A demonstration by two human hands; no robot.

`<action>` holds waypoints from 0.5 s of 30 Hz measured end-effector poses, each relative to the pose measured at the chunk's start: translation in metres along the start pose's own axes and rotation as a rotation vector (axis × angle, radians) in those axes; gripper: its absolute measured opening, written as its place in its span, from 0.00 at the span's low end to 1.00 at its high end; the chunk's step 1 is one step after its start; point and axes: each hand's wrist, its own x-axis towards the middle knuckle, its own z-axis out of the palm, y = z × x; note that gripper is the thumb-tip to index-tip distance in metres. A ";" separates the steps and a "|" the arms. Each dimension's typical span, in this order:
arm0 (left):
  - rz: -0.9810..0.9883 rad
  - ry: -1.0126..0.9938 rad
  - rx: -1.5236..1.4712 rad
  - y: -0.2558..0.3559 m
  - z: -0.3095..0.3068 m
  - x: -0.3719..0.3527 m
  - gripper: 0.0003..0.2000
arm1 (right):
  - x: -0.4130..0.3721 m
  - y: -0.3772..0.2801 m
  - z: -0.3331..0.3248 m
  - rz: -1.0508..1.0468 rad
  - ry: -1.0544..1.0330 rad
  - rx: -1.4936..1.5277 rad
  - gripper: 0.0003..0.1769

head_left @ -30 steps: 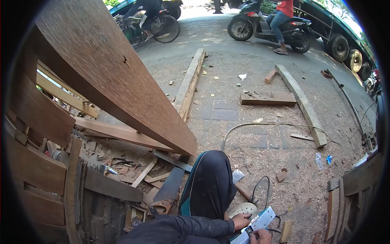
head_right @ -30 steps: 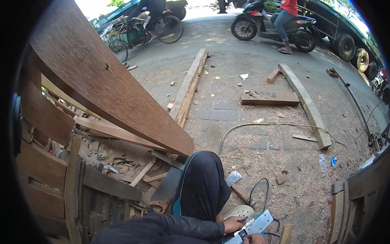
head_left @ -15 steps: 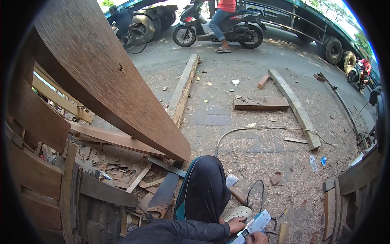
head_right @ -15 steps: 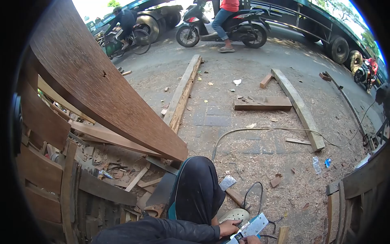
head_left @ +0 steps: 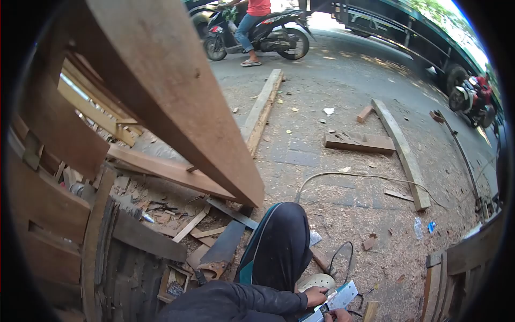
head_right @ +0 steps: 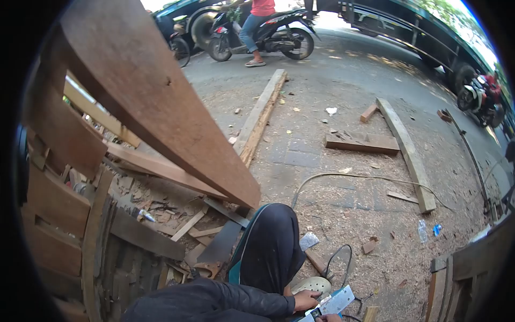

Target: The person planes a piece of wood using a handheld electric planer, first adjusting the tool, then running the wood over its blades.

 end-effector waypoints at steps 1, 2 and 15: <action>0.003 -0.016 0.060 0.003 0.000 -0.002 0.36 | 0.000 0.003 -0.001 -0.005 -0.007 0.016 0.12; 0.011 -0.019 0.062 0.006 0.001 -0.002 0.36 | 0.001 0.006 -0.001 0.009 -0.032 -0.018 0.13; 0.076 0.069 0.136 0.007 0.016 0.006 0.32 | -0.004 0.002 0.001 -0.031 -0.024 -0.180 0.15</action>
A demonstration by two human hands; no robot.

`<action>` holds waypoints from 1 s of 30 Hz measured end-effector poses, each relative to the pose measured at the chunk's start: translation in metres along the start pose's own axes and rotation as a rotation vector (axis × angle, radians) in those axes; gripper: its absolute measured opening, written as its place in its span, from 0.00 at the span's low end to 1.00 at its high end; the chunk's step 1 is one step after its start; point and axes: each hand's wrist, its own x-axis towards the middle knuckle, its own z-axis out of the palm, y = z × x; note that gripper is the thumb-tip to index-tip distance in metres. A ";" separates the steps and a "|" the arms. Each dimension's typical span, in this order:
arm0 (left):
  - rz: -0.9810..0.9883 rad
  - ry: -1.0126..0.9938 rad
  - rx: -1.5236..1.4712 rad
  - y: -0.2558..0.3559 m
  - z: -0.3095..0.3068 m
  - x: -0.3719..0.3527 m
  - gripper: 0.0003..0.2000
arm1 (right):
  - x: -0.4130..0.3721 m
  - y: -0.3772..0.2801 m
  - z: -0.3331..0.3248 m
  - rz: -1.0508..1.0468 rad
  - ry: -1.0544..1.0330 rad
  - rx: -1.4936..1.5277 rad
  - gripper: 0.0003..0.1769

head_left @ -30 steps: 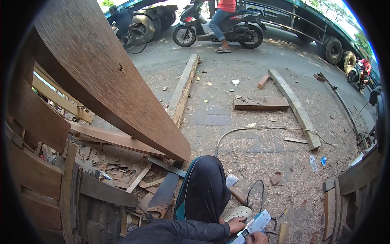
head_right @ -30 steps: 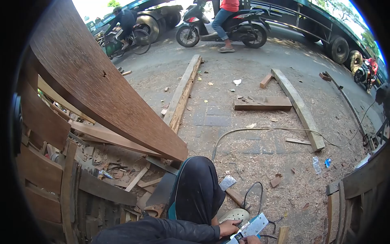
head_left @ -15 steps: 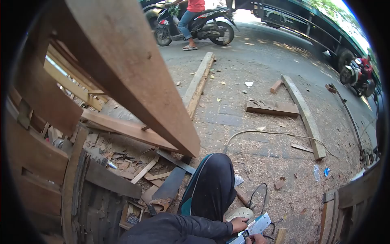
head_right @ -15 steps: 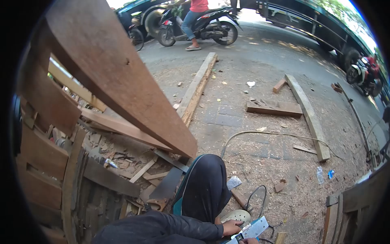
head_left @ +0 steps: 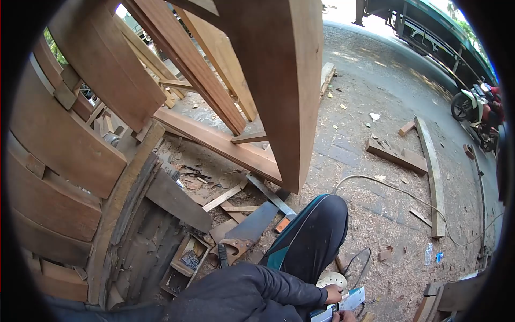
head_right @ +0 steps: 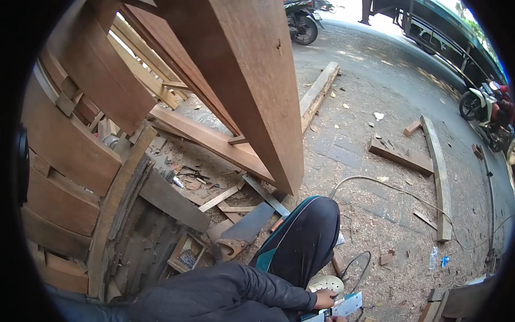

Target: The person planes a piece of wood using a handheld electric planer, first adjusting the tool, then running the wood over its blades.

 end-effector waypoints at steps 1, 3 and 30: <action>-0.010 0.016 -0.015 -0.001 0.002 0.001 0.32 | 0.000 -0.004 -0.003 -0.006 0.021 -0.033 0.15; -0.007 0.018 -0.008 -0.002 0.004 0.005 0.32 | 0.000 -0.003 -0.003 -0.021 0.017 -0.043 0.15; 0.041 0.012 -0.033 0.008 -0.002 -0.014 0.32 | 0.004 -0.009 -0.013 -0.166 0.068 0.058 0.11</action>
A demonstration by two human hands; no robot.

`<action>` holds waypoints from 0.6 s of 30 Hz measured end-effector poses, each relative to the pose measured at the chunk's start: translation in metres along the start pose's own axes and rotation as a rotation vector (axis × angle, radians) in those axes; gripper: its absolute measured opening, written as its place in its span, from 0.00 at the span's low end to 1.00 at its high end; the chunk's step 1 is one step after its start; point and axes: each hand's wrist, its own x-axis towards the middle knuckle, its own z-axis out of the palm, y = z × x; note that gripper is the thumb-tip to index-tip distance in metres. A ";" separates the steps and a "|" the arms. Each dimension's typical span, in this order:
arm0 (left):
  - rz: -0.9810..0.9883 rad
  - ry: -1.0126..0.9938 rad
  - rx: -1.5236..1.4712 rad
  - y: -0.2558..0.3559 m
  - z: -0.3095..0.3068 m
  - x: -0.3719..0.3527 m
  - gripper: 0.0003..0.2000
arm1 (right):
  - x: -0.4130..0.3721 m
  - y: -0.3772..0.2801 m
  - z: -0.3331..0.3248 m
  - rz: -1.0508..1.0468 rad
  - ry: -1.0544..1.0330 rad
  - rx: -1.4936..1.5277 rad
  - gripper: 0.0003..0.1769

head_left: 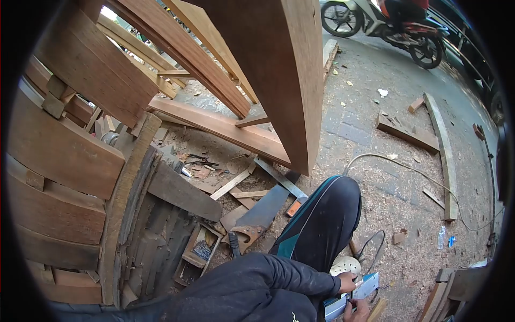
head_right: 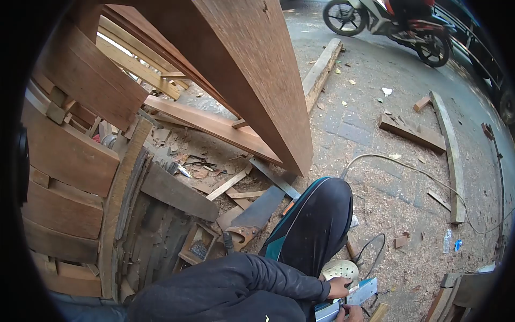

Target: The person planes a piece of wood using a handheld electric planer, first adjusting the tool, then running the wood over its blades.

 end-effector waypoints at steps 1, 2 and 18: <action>-0.013 -0.013 -0.007 0.000 0.001 0.002 0.34 | 0.000 0.004 0.002 -0.006 0.004 -0.022 0.11; -0.018 -0.014 -0.005 -0.001 0.002 0.002 0.34 | 0.000 0.006 0.003 -0.014 0.011 -0.044 0.11; 0.046 0.028 -0.029 -0.008 0.006 0.005 0.27 | -0.003 0.007 0.003 0.070 -0.006 -0.122 0.10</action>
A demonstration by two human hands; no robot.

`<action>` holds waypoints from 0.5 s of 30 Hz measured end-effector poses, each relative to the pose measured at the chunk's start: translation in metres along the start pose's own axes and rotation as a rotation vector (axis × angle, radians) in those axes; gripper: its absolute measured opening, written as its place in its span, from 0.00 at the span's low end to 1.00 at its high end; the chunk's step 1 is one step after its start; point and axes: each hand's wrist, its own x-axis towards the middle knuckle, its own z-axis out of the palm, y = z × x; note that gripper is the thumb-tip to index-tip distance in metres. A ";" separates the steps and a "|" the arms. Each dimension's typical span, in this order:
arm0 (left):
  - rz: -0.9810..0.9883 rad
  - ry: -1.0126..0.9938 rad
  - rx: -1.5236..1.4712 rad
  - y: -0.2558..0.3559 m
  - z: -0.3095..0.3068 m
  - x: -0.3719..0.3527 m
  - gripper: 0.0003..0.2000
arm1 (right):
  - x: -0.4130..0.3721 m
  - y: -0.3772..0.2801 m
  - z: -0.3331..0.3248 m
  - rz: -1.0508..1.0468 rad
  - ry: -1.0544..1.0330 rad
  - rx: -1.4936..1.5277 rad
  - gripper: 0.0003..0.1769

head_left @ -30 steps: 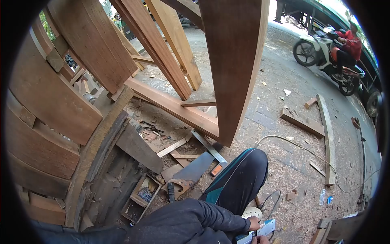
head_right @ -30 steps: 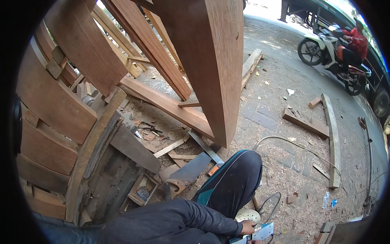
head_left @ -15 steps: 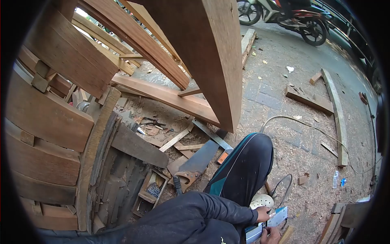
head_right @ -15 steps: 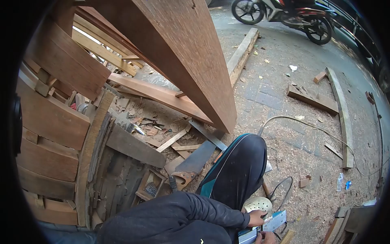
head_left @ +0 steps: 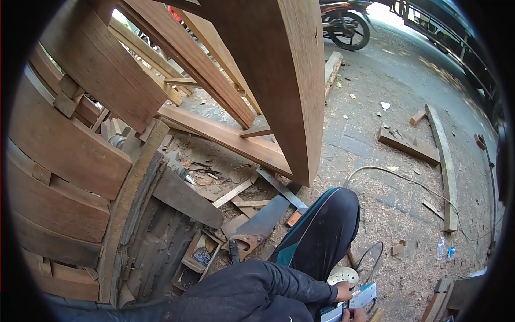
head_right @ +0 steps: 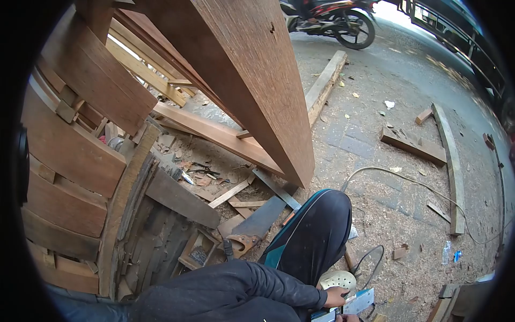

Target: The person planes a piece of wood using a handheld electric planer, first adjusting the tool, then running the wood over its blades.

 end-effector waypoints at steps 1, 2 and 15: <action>0.002 0.003 0.017 0.000 -0.001 0.000 0.27 | 0.000 -0.002 0.000 -0.001 0.002 -0.002 0.11; 0.005 0.001 0.019 0.000 -0.001 0.001 0.27 | 0.001 -0.004 -0.002 0.000 0.006 -0.004 0.11; 0.003 0.004 0.033 -0.005 0.003 0.008 0.26 | 0.002 -0.015 -0.008 0.075 -0.018 0.112 0.14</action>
